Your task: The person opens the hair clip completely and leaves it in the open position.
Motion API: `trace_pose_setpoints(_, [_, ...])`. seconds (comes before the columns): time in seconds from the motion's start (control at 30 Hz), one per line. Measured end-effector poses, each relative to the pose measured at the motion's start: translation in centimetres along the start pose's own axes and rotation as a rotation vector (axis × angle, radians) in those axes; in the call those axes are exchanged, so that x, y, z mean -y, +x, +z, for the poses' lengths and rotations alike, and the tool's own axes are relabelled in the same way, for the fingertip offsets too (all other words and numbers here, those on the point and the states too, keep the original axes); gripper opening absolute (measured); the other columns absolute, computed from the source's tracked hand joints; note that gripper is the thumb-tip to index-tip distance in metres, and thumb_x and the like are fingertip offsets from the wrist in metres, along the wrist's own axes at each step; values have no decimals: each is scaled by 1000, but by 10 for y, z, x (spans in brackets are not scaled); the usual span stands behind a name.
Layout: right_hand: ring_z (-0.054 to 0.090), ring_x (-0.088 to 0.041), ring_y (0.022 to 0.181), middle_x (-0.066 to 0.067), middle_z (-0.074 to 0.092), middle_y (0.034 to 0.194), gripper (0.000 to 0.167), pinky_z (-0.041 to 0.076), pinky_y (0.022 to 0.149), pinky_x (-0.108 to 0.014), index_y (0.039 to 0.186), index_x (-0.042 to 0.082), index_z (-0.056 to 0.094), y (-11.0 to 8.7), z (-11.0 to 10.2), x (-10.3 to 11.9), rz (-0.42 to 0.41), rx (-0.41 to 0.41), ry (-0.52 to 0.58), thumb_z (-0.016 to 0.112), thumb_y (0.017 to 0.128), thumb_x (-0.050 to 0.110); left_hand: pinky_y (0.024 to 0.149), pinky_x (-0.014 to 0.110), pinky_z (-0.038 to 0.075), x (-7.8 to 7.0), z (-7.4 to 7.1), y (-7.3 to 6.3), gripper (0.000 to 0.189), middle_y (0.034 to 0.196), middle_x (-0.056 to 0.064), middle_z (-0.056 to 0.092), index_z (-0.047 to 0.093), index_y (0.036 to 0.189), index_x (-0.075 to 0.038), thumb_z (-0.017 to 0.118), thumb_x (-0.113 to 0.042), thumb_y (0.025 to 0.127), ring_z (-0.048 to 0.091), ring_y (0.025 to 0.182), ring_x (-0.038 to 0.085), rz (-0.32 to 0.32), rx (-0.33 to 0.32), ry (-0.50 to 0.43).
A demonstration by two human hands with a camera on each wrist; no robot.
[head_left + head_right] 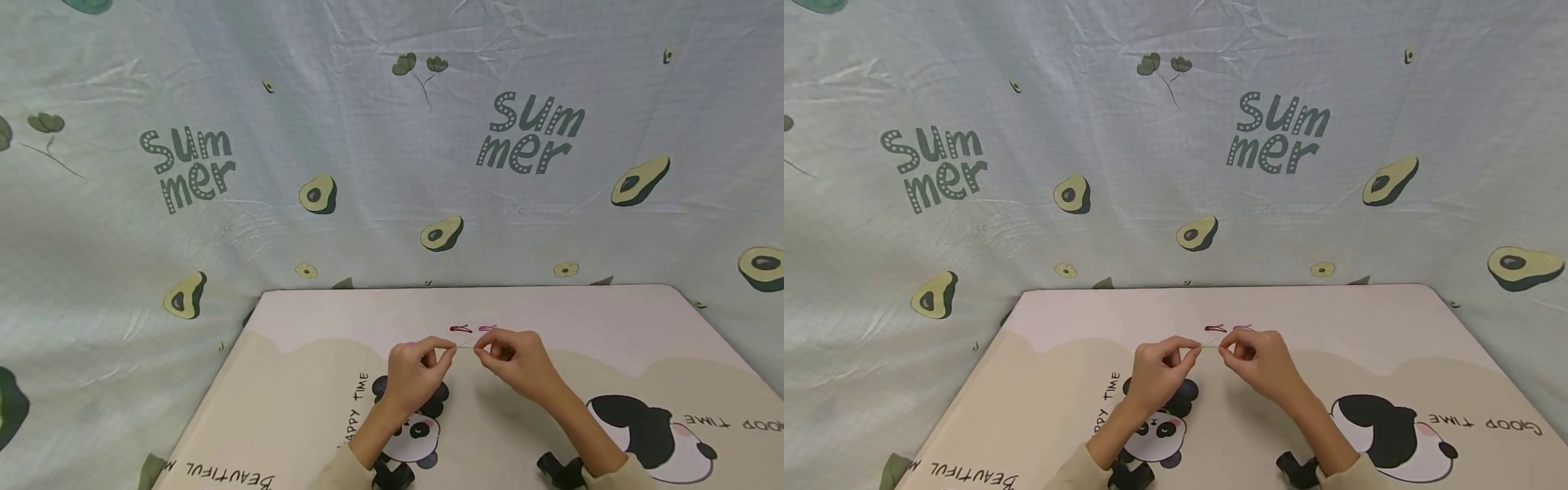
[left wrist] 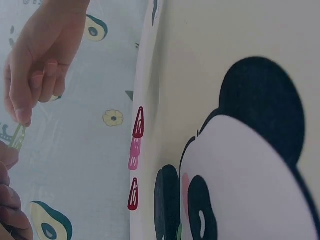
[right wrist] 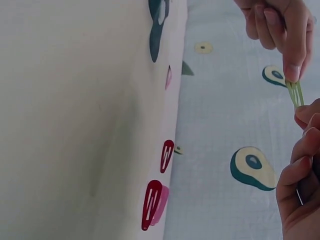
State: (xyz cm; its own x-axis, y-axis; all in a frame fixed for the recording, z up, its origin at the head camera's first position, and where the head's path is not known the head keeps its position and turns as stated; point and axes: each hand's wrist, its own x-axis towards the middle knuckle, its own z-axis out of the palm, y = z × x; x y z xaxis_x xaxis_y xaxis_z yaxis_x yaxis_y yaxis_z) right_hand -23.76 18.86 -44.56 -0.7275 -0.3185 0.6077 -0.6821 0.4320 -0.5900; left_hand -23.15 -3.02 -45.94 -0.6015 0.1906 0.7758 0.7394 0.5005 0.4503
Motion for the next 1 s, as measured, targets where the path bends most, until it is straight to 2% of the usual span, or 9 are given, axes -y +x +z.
trace_pose_setpoints(0.3, [42,3,50,11,52,60,18,38,44,-20,86,14,75,10,-6,-6,64,76,46,78,84,-4,49,9,20,4,1,6,4,48,-2,45,81,92,-9,78,-10,90,27,50,-11,-71,58,-50])
trace_pose_setpoints(0.47, [41,2,53,10,51,61,18,37,46,-20,84,13,75,17,-9,-11,68,104,41,77,84,-4,51,10,19,6,2,12,5,47,-2,45,81,91,-9,79,-13,90,27,49,-9,-116,104,-24])
trace_pose_setpoints(0.67, [41,2,49,10,49,58,17,37,47,-21,82,15,74,28,-13,-19,106,170,23,76,85,-2,50,12,20,14,6,23,5,46,-2,48,82,91,-10,79,-14,88,28,47,-8,-134,161,21])
trace_pose_setpoints(0.8, [40,-1,52,10,48,60,11,33,48,-22,85,13,75,36,-14,-28,157,232,-21,76,87,2,48,15,21,21,9,31,7,48,-2,51,83,94,-12,79,-15,89,30,47,-5,-169,225,53])
trace_pose_setpoints(1.0, [42,-5,53,8,52,60,4,33,50,-23,87,12,75,45,-12,-40,225,304,-127,75,90,9,48,17,25,33,15,43,9,53,-4,52,83,95,-12,79,-19,90,35,48,-1,-276,362,58])
